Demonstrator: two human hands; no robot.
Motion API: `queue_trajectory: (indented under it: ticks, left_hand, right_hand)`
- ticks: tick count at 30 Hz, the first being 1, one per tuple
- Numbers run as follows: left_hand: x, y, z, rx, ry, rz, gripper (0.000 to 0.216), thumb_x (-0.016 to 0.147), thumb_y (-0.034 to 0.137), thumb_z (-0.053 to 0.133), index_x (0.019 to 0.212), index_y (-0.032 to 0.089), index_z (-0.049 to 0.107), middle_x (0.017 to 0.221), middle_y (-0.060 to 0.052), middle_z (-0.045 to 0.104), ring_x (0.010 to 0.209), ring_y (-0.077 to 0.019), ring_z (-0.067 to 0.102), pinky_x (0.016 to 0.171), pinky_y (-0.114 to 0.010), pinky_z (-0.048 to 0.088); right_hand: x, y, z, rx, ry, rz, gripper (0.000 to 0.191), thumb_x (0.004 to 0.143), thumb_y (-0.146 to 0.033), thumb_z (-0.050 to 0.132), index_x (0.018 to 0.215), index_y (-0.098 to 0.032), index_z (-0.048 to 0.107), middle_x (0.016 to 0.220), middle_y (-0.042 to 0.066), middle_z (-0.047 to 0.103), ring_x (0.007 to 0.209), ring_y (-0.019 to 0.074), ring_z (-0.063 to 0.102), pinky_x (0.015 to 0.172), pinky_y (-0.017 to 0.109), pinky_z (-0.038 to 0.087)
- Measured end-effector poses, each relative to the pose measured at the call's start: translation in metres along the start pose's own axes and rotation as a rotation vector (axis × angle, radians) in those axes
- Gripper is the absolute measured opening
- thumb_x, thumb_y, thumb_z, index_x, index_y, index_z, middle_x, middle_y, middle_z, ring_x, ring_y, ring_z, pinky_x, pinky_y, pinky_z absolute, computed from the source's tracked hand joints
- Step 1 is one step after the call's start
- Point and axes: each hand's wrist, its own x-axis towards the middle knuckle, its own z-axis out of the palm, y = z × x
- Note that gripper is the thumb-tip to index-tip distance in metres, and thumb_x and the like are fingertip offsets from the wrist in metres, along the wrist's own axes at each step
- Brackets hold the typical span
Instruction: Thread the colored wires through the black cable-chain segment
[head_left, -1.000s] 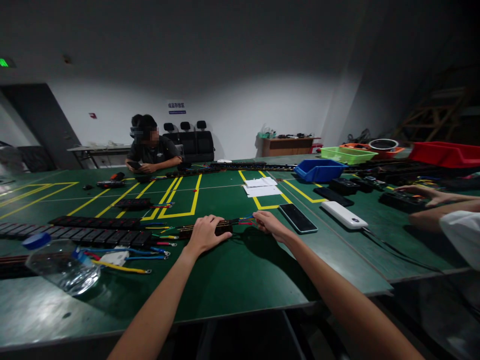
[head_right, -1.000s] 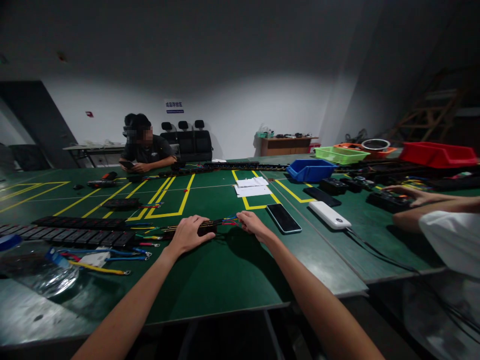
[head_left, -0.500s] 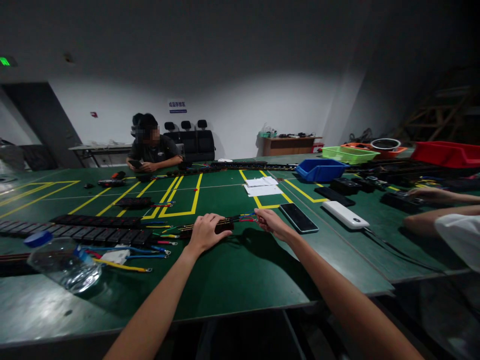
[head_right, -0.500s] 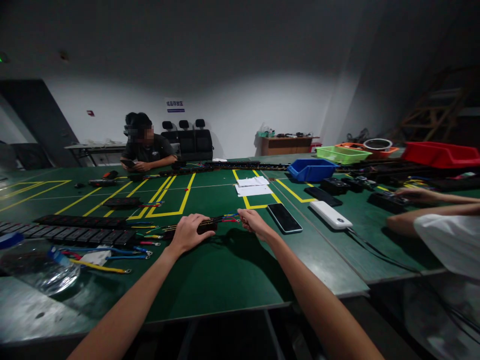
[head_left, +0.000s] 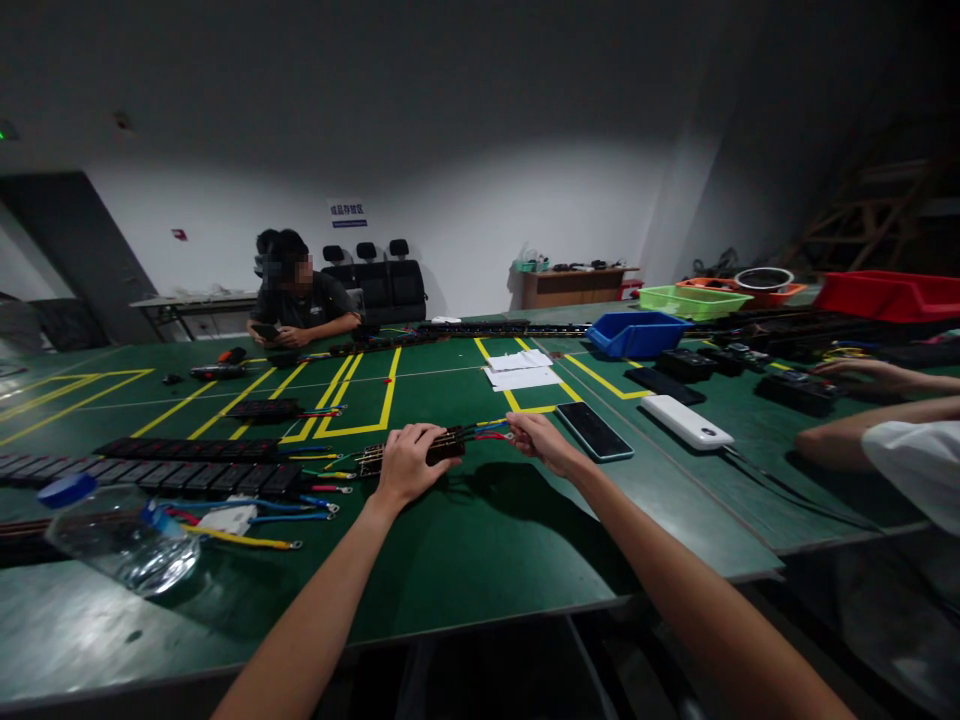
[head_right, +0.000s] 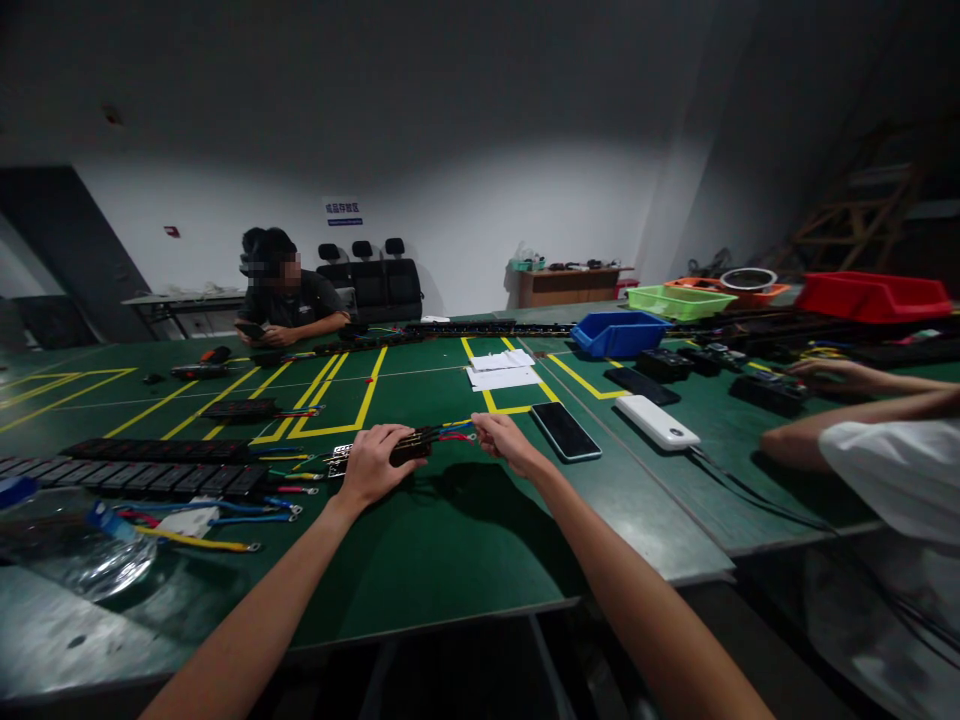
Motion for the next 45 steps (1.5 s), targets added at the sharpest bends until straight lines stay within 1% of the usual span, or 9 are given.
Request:
queue_trajectory:
  ticks: [3,6,10,14,18,22,26,35,45]
  left_hand:
    - [0.000,0.000,0.000,-0.005,-0.018,-0.011,0.049,0.087,0.055,0.070,0.126,0.025,0.066,0.125,-0.009,0.068,0.113,-0.0295,0.059,0.095,-0.045,0.044]
    - [0.001,-0.001,0.000,-0.002,-0.012,-0.012,0.049,0.087,0.055,0.070,0.125,0.024,0.066,0.125,-0.008,0.068,0.112,-0.0286,0.060,0.095,-0.045,0.044]
    - [0.000,-0.003,0.001,0.010,0.008,-0.015,0.048,0.088,0.056,0.070,0.123,0.023,0.066,0.123,-0.008,0.069,0.111,-0.0280,0.061,0.093,-0.044,0.043]
    - [0.000,-0.003,0.000,0.012,0.000,-0.013,0.048,0.088,0.056,0.069,0.124,0.023,0.066,0.123,-0.008,0.069,0.111,-0.0282,0.061,0.092,-0.043,0.044]
    - [0.001,-0.001,-0.002,0.006,-0.030,-0.015,0.047,0.089,0.055,0.069,0.124,0.024,0.065,0.123,-0.008,0.069,0.111,-0.0285,0.061,0.091,-0.043,0.044]
    - [0.001,0.000,-0.003,-0.005,-0.039,-0.017,0.047,0.089,0.056,0.067,0.124,0.024,0.066,0.123,-0.008,0.069,0.110,-0.0285,0.061,0.090,-0.043,0.044]
    - [0.001,-0.001,-0.003,-0.012,-0.045,-0.006,0.047,0.089,0.057,0.067,0.123,0.025,0.066,0.122,-0.007,0.069,0.110,-0.0278,0.061,0.090,-0.042,0.044]
    - [0.000,0.000,-0.004,-0.009,-0.052,0.009,0.046,0.088,0.056,0.069,0.122,0.024,0.067,0.120,-0.007,0.070,0.108,-0.0270,0.061,0.088,-0.041,0.044]
    - [0.000,0.000,-0.003,-0.005,-0.051,0.005,0.047,0.087,0.058,0.069,0.121,0.025,0.068,0.120,-0.007,0.070,0.109,-0.0280,0.062,0.090,-0.042,0.044]
  right_hand:
    - [0.002,0.003,0.000,-0.029,0.031,-0.053,0.056,0.074,-0.070,0.068,0.066,-0.023,0.038,0.057,-0.007,0.033,0.048,0.0073,0.028,0.045,0.023,0.015]
    - [0.003,0.004,-0.001,-0.108,0.008,-0.117,0.061,0.076,-0.078,0.062,0.065,-0.023,0.039,0.057,-0.007,0.031,0.048,0.0076,0.026,0.045,0.024,0.016]
    - [0.002,0.003,-0.001,-0.216,0.013,-0.203,0.064,0.078,-0.084,0.056,0.067,-0.022,0.041,0.060,-0.005,0.035,0.052,0.0090,0.031,0.046,0.023,0.023]
    - [0.003,0.005,0.000,-0.239,0.035,-0.243,0.066,0.078,-0.086,0.053,0.067,-0.022,0.041,0.062,-0.005,0.036,0.054,0.0097,0.033,0.049,0.024,0.027]
    - [0.006,0.009,-0.001,-0.253,0.051,-0.235,0.069,0.076,-0.090,0.050,0.066,-0.022,0.041,0.061,-0.004,0.035,0.054,0.0104,0.033,0.049,0.024,0.027]
    - [0.006,0.011,-0.002,-0.266,0.058,-0.237,0.069,0.075,-0.090,0.050,0.066,-0.022,0.043,0.062,-0.004,0.037,0.054,0.0107,0.033,0.049,0.024,0.027]
    - [0.006,0.011,-0.001,-0.259,0.059,-0.221,0.069,0.076,-0.091,0.049,0.066,-0.022,0.041,0.060,-0.004,0.034,0.053,0.0102,0.031,0.047,0.024,0.024]
    - [0.010,0.017,-0.003,-0.218,0.046,-0.201,0.066,0.079,-0.085,0.052,0.066,-0.022,0.043,0.061,-0.004,0.036,0.053,0.0100,0.032,0.048,0.024,0.024]
    - [0.010,0.015,-0.003,-0.189,0.049,-0.174,0.060,0.078,-0.079,0.058,0.065,-0.021,0.047,0.059,-0.003,0.040,0.051,0.0096,0.032,0.046,0.024,0.023]
